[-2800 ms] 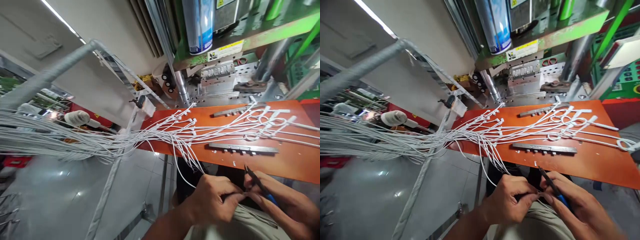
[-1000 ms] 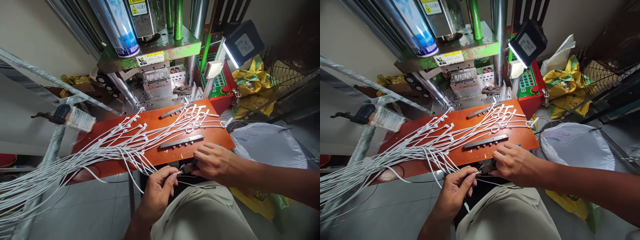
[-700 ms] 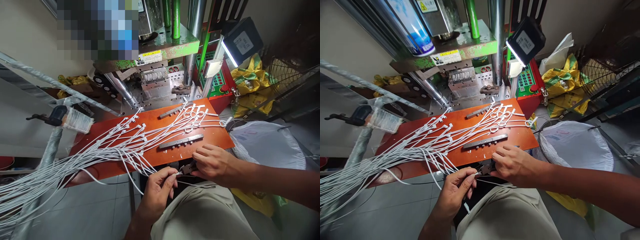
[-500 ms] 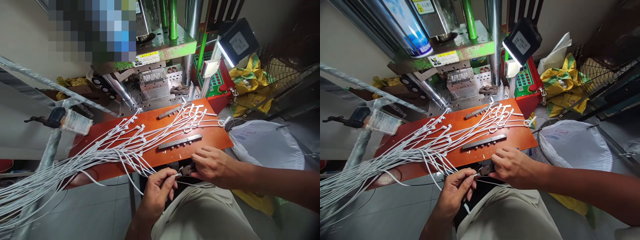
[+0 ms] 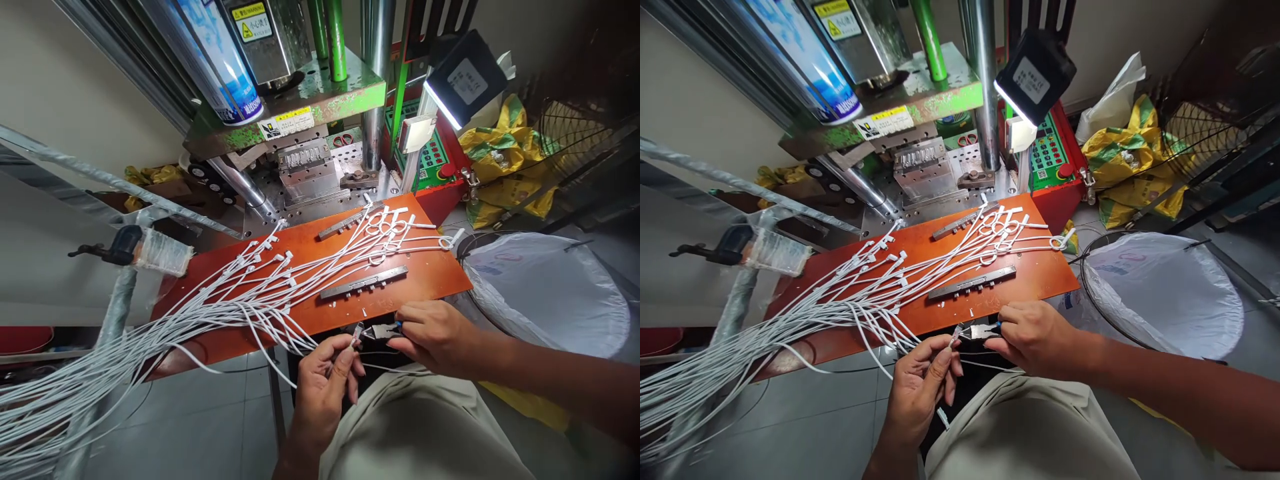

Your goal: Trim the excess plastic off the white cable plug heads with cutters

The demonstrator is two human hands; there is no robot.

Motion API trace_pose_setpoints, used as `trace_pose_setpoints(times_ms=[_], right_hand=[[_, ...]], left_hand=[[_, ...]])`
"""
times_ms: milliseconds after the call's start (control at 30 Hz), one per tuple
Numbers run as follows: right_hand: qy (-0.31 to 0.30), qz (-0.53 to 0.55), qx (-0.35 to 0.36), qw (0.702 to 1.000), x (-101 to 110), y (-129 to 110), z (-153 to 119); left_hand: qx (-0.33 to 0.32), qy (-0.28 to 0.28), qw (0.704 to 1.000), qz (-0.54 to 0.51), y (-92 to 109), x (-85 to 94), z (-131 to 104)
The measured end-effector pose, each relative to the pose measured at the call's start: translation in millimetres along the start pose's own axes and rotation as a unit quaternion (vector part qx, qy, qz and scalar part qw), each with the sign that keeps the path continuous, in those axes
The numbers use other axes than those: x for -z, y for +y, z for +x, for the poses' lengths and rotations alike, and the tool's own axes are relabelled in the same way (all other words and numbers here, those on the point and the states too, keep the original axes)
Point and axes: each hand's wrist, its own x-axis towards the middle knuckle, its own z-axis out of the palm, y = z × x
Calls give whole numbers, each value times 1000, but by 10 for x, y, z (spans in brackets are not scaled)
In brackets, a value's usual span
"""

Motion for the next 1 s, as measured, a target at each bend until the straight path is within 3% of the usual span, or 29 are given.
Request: trace_pose_setpoints(times_ms=[200,400,700,1000], right_hand=[[52,-3,-28,998,-184,-179,-2],[119,-36,-45,991,-311,-215,116],[121,-56,-55,990,-359,-212,162],[109,-77,-53,990,-388,-185,165]], left_hand=[[0,79,996,-30,41,-136,-13],[16,102,992,-77,94,-246,-9],[41,94,983,-156,137,-264,72],[45,114,976,-180,29,-266,106]])
